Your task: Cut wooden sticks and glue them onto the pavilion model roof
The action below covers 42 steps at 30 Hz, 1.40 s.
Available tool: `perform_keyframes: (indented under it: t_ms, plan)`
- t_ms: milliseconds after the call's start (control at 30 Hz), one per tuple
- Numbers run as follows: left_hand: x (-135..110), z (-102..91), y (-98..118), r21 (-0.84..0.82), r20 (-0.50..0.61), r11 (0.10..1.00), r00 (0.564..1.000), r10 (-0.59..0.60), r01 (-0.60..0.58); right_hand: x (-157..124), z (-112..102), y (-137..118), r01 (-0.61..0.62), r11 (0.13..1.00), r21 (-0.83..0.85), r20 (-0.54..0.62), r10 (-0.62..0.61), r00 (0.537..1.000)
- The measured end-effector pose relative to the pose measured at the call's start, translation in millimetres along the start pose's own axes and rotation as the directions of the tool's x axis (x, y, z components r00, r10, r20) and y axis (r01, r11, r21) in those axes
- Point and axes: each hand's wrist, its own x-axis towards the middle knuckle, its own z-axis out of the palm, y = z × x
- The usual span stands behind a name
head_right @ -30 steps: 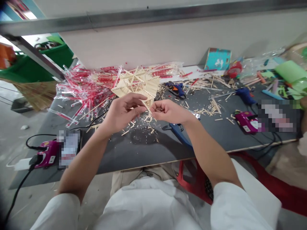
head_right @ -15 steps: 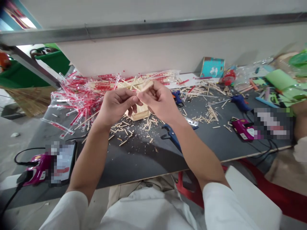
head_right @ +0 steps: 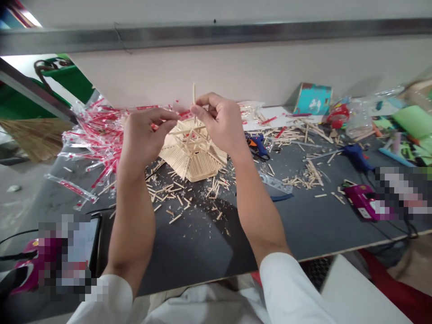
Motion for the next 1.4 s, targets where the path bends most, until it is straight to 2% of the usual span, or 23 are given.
perform_keyframes:
  t_ms: [100, 233, 467, 667, 767, 1067, 1400]
  plan:
    - [4, 8.0, -9, 0.044, 0.046, 0.999, 0.999, -0.008, 0.006, 4, 5, 13, -0.020, 1.000, -0.025, 0.059, 0.021, 0.998]
    - [7, 19.0, -14, 0.047, 0.093, 0.999, 0.996, -0.018, 0.013, 4, 11, 16, -0.058, 0.997, -0.041, 0.107, 0.062, 0.992]
    - [8, 11.6, -26, 0.012, 0.005, 1.000, 1.000, -0.013, 0.013, 4, 12, 21, -0.091, 0.995, 0.035, 0.097, 0.087, 0.991]
    - [6, 7.8, -36, -0.058, -0.076, 0.996, 0.994, -0.073, 0.069, 3, 15, 26, -0.107, 0.983, 0.150, 0.171, 0.081, 0.982]
    - [5, 5.8, -35, -0.067, -0.075, 0.995, 0.994, -0.082, 0.077, 3, 15, 24, -0.133, 0.976, 0.173, 0.201, 0.098, 0.975]
    - [7, 3.7, -44, -0.060, -0.117, 0.995, 0.990, -0.083, 0.076, 5, 14, 20, -0.062, 0.995, 0.082, 0.101, 0.053, 0.993]
    - [4, -11.5, -47, -0.031, -0.135, 0.986, 0.977, -0.166, 0.163, 5, 17, 21, -0.061, 0.994, 0.089, 0.092, 0.053, 0.994]
